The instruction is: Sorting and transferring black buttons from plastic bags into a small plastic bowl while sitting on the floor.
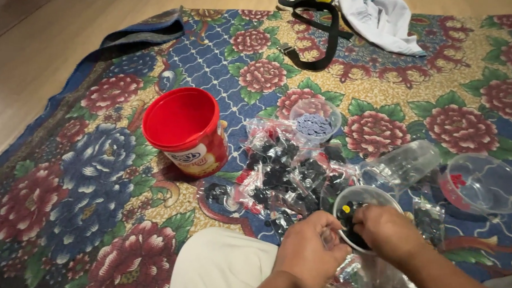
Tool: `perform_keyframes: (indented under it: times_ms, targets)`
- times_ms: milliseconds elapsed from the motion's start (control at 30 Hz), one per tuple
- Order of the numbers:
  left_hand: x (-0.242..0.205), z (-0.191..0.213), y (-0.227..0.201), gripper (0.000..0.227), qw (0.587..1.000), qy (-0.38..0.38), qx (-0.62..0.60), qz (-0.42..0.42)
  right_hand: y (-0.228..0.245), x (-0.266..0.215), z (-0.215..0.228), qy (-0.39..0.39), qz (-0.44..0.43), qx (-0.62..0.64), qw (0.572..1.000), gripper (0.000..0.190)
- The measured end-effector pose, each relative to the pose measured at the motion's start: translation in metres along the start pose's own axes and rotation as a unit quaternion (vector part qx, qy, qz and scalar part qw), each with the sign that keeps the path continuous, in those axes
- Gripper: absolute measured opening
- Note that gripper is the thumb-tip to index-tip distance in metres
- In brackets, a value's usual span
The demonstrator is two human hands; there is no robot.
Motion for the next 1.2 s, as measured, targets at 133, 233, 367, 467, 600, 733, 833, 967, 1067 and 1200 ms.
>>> perform_keyframes:
  times_ms: [133, 233, 367, 467, 600, 733, 833, 967, 1067, 1200]
  targets:
    - [0.001, -0.003, -0.006, 0.025, 0.999, -0.002, 0.027, -0.028, -0.008, -0.006, 0.007, -0.026, 0.043, 0.033, 0.998, 0.014]
    - [-0.002, -0.005, -0.007, 0.026, 0.997, 0.028, 0.066, 0.019, 0.000, -0.024, 0.026, 0.011, -0.021, 0.102, 0.994, 0.015]
    - [-0.004, -0.007, -0.013, 0.019, 0.995, 0.029, 0.094, 0.007, -0.008, -0.046, 0.055, -0.016, -0.147, 0.147, 0.978, 0.036]
    - [0.001, -0.013, -0.006, 0.021, 0.991, 0.035, 0.129, 0.010, 0.007, -0.066, 0.089, -0.087, -0.158, 0.287, 0.941, 0.015]
    - [0.010, -0.024, 0.002, 0.014, 0.987, 0.006, 0.147, -0.061, 0.058, -0.079, 0.097, -0.084, 0.027, 0.345, 0.935, 0.008]
    - [0.012, -0.013, -0.002, 0.017, 0.988, -0.040, 0.116, -0.089, 0.069, -0.087, 0.099, -0.070, 0.038, 0.383, 0.920, 0.010]
    - [0.007, -0.009, -0.006, 0.022, 0.996, -0.003, 0.091, -0.024, 0.082, -0.087, 0.105, -0.099, 0.113, 0.326, 0.933, 0.011]
    - [0.007, -0.014, -0.007, 0.029, 0.993, 0.000, 0.100, -0.057, 0.083, -0.085, 0.098, -0.055, 0.055, 0.373, 0.925, 0.011]
    - [0.001, -0.009, -0.008, 0.025, 0.997, 0.009, 0.075, -0.015, 0.091, -0.088, 0.089, 0.015, 0.077, 0.286, 0.955, 0.016]
    - [0.015, -0.005, -0.003, 0.026, 0.998, -0.033, 0.044, -0.020, 0.074, -0.078, 0.109, -0.063, 0.021, 0.270, 0.961, 0.017]
Point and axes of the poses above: each hand's wrist, its own x-axis towards the middle knuckle, its own z-axis out of the back of the hand, y = z × x, the point moved 10 cm from there along x, towards the middle knuckle, and after that the axes turned 4 degrees about -y, right-handed, at the moved point
